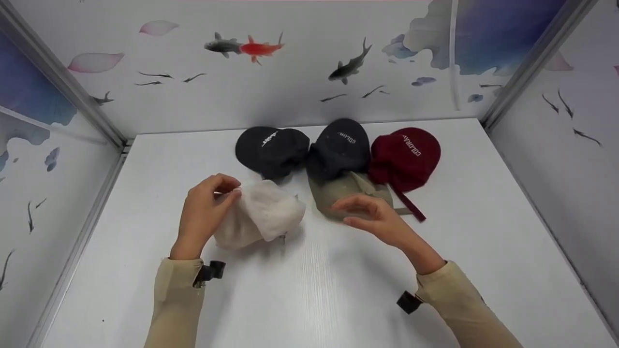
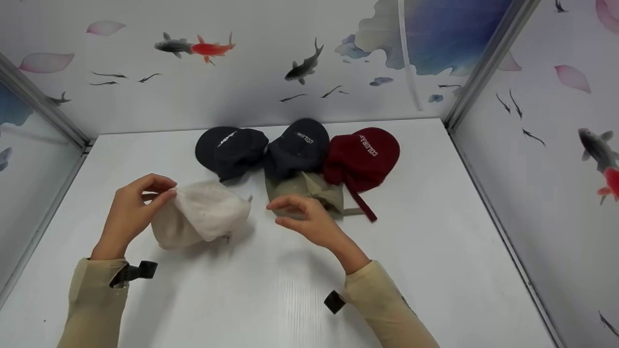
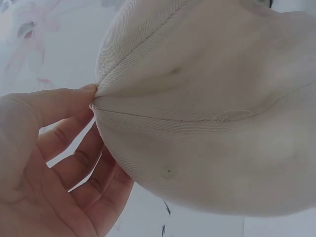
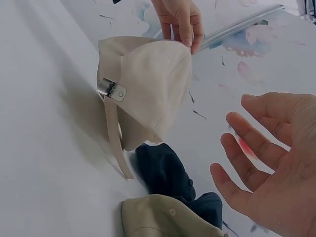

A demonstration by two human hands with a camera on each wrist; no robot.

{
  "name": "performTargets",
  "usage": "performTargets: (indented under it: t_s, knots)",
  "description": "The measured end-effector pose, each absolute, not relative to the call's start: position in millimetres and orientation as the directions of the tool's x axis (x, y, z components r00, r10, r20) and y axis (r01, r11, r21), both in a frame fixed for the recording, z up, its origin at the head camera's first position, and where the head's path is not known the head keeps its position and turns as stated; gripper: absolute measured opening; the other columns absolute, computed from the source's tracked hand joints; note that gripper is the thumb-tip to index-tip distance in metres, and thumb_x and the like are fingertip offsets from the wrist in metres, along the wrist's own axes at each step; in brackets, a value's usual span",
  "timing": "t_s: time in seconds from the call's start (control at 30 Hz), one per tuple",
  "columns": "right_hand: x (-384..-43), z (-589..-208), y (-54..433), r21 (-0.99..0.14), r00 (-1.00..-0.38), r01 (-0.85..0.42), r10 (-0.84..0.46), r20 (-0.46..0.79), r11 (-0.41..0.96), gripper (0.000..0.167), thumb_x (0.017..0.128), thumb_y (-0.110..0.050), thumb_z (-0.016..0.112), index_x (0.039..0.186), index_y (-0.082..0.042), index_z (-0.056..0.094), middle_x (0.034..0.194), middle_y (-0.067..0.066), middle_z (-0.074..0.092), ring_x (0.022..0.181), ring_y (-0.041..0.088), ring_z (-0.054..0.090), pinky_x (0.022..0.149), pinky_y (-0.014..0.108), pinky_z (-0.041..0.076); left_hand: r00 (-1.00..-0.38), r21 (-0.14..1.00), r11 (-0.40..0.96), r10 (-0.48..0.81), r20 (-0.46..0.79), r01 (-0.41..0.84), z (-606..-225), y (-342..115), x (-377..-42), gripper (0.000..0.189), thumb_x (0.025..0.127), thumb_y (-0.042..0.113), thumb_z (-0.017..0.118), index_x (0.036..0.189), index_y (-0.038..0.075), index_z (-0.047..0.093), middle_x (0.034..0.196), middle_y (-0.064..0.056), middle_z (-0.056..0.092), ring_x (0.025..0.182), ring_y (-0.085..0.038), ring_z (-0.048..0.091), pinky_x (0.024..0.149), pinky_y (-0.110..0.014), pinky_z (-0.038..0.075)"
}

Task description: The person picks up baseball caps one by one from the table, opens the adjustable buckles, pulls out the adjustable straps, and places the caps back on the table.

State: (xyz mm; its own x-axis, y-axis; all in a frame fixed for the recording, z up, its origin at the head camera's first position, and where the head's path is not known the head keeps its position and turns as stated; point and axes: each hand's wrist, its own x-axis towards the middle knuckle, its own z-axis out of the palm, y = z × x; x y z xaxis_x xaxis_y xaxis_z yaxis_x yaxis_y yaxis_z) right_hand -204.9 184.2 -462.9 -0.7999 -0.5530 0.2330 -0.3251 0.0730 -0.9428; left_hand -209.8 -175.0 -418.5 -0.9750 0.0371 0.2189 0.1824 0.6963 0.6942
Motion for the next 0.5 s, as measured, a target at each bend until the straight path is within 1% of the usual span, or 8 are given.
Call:
performTargets:
  t_s: [0.1,0.17,0.27,0.37,0.43,0.5]
  knots:
    - [-206,-464,186,-0.943,-0.8,-0.326,-0.55,0.239,0.065,0.027,0.094,0.0,0.064,0.12,0.008,0.063,0.125,0.029,0.061,0.121,0.011,0.06,0.108,0.03,0.048,-0.98,0.678,0.72,0.017,0.2,0.151,-420,-182,-209,0.018,0.094,0.016,0.07,0.11,0.009,0.069,0.108,-0.011,0.071,0.101,-0.026,0.068,0.092,-0.042,0.056]
    - [-206,-465,187,-0.942,-0.802,-0.329,-0.544,0.246,0.059,0.027,0.093,0.001,0.064,0.119,0.008,0.063,0.124,0.027,0.062,0.122,0.013,0.061,0.107,0.028,0.048,-0.983,0.666,0.735,0.002,0.182,0.125,-422,-187,-208,0.018,0.095,0.017,0.069,0.111,0.009,0.069,0.109,-0.011,0.071,0.102,-0.026,0.068,0.091,-0.042,0.056]
    - [-207,-466,188,-0.942,-0.807,-0.33,-0.535,0.25,0.059,0.027,0.093,0.0,0.064,0.119,0.007,0.064,0.123,0.023,0.064,0.121,0.015,0.062,0.107,0.029,0.048,-0.988,0.641,0.763,-0.016,0.151,0.086,-425,-193,-208,0.019,0.095,0.017,0.068,0.112,0.009,0.069,0.11,-0.012,0.071,0.104,-0.027,0.067,0.091,-0.043,0.054]
    - [-207,-466,190,-0.943,-0.809,-0.329,-0.532,0.252,0.055,0.027,0.093,0.001,0.064,0.118,0.011,0.062,0.123,0.025,0.064,0.122,0.018,0.062,0.107,0.03,0.049,-0.992,0.618,0.785,-0.031,0.125,0.053,-428,-198,-208,0.019,0.096,0.016,0.067,0.113,0.008,0.068,0.111,-0.013,0.07,0.104,-0.029,0.065,0.091,-0.045,0.053]
    - [-207,-466,191,-0.946,-0.811,-0.32,-0.532,0.244,0.054,0.029,0.093,0.001,0.064,0.118,0.014,0.06,0.123,0.025,0.064,0.122,0.018,0.061,0.106,0.03,0.048,-0.992,0.605,0.796,-0.042,0.115,0.036,-430,-201,-208,0.019,0.096,0.016,0.066,0.113,0.008,0.068,0.11,-0.014,0.07,0.104,-0.029,0.065,0.09,-0.046,0.053]
    - [-207,-466,191,-0.948,-0.81,-0.314,-0.535,0.239,0.052,0.029,0.093,0.001,0.065,0.118,0.014,0.06,0.123,0.025,0.064,0.121,0.019,0.061,0.106,0.028,0.049,-0.993,0.596,0.803,-0.054,0.107,0.021,-433,-203,-209,0.019,0.096,0.016,0.066,0.113,0.008,0.068,0.11,-0.014,0.069,0.103,-0.03,0.064,0.09,-0.046,0.052]
